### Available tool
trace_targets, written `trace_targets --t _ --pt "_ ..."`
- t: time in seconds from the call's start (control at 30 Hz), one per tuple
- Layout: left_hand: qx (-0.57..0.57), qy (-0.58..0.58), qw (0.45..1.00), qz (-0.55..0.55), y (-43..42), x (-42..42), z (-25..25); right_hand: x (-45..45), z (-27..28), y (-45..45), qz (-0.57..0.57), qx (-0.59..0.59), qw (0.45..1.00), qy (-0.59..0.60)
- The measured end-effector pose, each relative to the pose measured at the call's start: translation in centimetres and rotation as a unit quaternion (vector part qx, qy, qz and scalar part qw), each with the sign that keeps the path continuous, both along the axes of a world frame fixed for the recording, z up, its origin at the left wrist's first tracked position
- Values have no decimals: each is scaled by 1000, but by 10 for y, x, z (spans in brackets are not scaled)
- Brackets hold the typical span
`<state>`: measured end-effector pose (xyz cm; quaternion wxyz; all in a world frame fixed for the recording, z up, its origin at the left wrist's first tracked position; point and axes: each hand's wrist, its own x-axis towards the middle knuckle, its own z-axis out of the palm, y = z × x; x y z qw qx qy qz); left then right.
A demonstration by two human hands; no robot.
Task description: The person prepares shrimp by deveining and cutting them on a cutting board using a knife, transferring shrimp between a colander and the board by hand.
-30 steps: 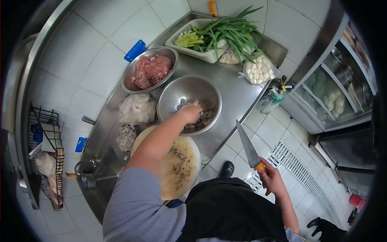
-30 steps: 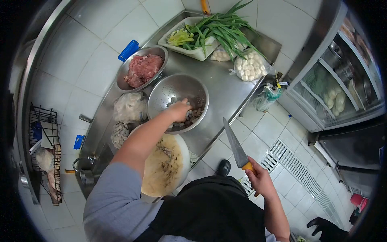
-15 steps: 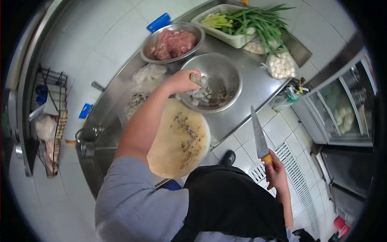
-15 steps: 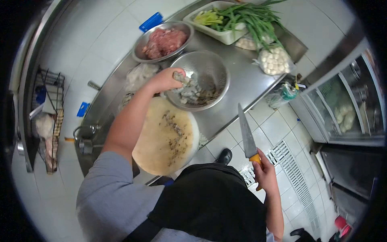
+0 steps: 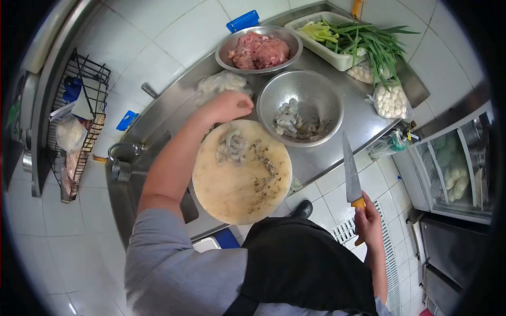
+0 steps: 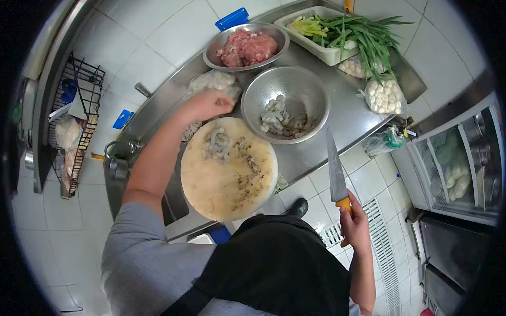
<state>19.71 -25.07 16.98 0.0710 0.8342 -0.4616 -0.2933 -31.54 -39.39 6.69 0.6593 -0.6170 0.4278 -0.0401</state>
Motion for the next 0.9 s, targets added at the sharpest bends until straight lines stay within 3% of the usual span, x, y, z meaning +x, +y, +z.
trace_targets --t 0.13,0.2,0.3,0.47,0.53,0.63,0.7,0.77,0.83,0.9 --pt "-52 67 996 -30 -65 -4 -55 -7 1 3 -8 -8 1000 4" --pt "21 -60 992 -106 -100 -16 -92 -10 1 7 -16 -11 1000 12" --pt "49 -123 986 -98 -124 -29 -166 -21 -8 14 -47 -3 999 10" --pt "116 -167 973 -112 -138 -84 -163 -27 -5 26 -66 20 997 -18" --pt "195 -85 955 -206 -138 -76 -152 -12 -4 22 -79 16 996 -26" --pt "204 -7 959 -198 -145 -58 -148 29 -21 -1 -121 7 989 -84" --pt "149 -27 975 -164 -161 -76 -140 72 -36 -25 -165 30 977 -131" --pt "-135 -40 983 -116 -178 -99 -161 114 -61 -48 -203 23 967 -150" --pt "-236 -38 970 -48 -186 -129 -198 155 -64 -63 -248 18 955 -165" --pt "-111 28 991 -66 -183 -138 -191 191 -65 -66 -270 -12 948 -166"
